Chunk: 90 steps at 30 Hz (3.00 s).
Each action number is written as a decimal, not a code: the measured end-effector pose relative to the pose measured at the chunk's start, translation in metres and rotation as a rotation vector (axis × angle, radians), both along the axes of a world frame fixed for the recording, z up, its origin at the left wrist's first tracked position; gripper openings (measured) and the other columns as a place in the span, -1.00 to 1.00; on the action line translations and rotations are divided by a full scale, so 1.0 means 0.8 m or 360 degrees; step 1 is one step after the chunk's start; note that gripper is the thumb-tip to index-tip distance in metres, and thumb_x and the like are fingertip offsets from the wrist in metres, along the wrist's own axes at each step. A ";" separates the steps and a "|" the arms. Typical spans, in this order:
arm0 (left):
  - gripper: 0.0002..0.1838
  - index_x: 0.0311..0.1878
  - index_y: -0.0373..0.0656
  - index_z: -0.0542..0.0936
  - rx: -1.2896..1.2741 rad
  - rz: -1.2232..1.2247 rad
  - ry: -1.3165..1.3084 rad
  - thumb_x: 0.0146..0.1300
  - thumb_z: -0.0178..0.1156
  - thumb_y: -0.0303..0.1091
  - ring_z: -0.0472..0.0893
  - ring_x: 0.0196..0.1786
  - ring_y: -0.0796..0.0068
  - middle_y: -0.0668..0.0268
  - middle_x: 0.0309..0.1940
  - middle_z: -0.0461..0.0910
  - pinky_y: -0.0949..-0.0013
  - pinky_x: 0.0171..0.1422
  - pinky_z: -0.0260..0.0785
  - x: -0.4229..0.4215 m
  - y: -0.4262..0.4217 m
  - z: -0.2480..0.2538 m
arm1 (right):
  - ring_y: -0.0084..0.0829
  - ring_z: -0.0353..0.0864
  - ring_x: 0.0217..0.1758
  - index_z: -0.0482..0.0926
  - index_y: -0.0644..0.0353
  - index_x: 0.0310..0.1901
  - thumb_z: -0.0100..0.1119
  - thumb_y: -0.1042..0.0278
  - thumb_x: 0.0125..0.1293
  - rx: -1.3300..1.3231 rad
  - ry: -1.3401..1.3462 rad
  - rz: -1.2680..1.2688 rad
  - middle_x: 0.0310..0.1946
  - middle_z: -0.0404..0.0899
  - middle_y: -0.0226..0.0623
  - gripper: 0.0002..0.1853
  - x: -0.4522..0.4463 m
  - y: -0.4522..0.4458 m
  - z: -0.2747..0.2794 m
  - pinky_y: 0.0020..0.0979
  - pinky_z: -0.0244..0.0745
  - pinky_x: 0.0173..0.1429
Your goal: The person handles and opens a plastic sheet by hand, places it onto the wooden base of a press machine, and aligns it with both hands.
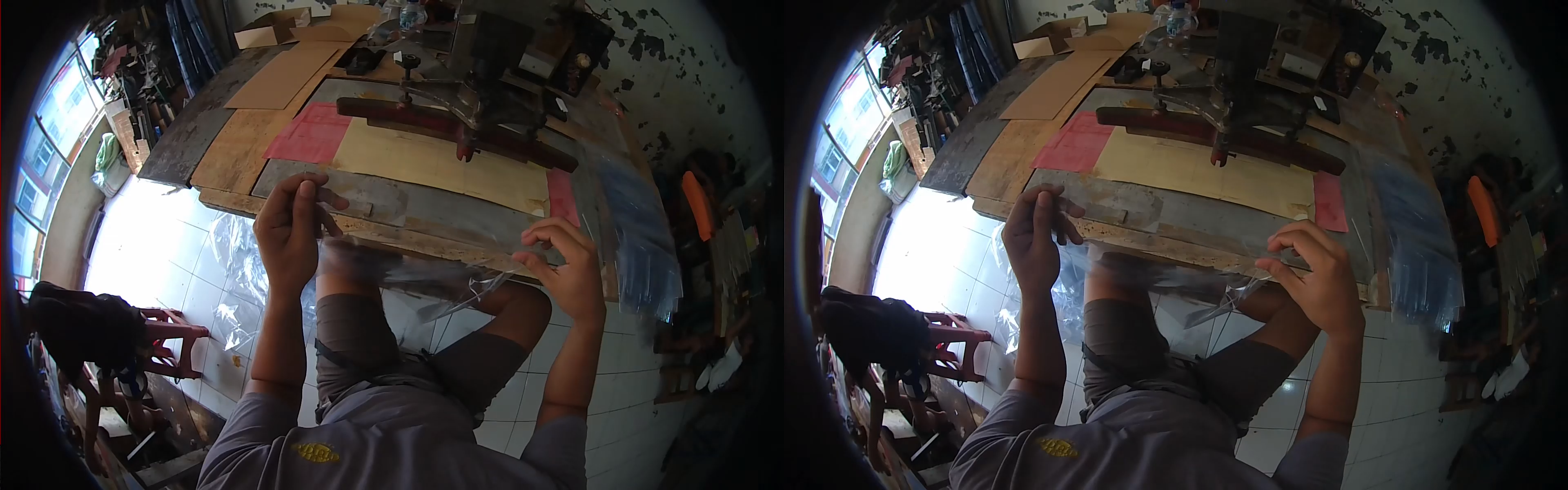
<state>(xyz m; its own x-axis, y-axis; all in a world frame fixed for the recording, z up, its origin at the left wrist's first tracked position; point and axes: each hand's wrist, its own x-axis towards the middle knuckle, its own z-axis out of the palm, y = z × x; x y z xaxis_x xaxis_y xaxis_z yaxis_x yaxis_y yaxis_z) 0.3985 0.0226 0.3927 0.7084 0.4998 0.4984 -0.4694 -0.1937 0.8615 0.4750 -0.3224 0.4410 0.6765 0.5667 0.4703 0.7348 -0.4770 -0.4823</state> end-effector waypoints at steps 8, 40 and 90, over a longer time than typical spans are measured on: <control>-0.74 0.02 -0.32 0.64 -0.0010 0.0049 0.0166 0.63 0.10 -0.29 0.59 -0.57 0.66 0.30 -0.44 0.69 0.58 -0.50 0.32 0.003 0.009 -0.001 | -0.55 0.72 -0.30 0.63 0.31 -0.36 0.45 0.57 0.25 0.0408 0.0290 0.0149 -0.35 0.77 -0.26 -0.86 0.005 -0.011 -0.004 -0.47 0.60 -0.15; -0.67 0.05 -0.36 0.65 -0.0159 -0.0334 0.0185 0.62 0.13 -0.22 0.78 -0.31 0.48 0.07 -0.21 0.81 0.51 -0.26 0.49 0.004 -0.013 0.017 | -0.44 0.71 -0.22 0.68 0.32 -0.30 0.47 0.41 0.30 0.0053 0.0312 -0.0001 -0.35 0.73 -0.26 -0.83 0.020 -0.039 0.023 -0.40 0.55 -0.03; -0.68 0.03 -0.39 0.68 -0.0127 -0.0210 0.0227 0.60 0.16 -0.25 0.72 -0.42 0.56 0.11 -0.23 0.81 0.54 -0.34 0.44 0.022 -0.009 0.009 | -0.56 0.69 -0.21 0.72 0.31 -0.31 0.43 0.47 0.30 0.0221 0.0698 0.0173 -0.32 0.78 -0.32 -0.90 0.034 -0.047 0.036 -0.43 0.56 0.00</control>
<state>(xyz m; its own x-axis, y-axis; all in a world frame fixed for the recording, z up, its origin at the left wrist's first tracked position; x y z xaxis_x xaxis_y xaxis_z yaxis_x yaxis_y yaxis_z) 0.4159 0.0152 0.4002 0.8310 0.4317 0.3509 -0.3583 -0.0671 0.9312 0.5022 -0.3602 0.4697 0.7685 0.5972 0.2296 0.4894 -0.3174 -0.8123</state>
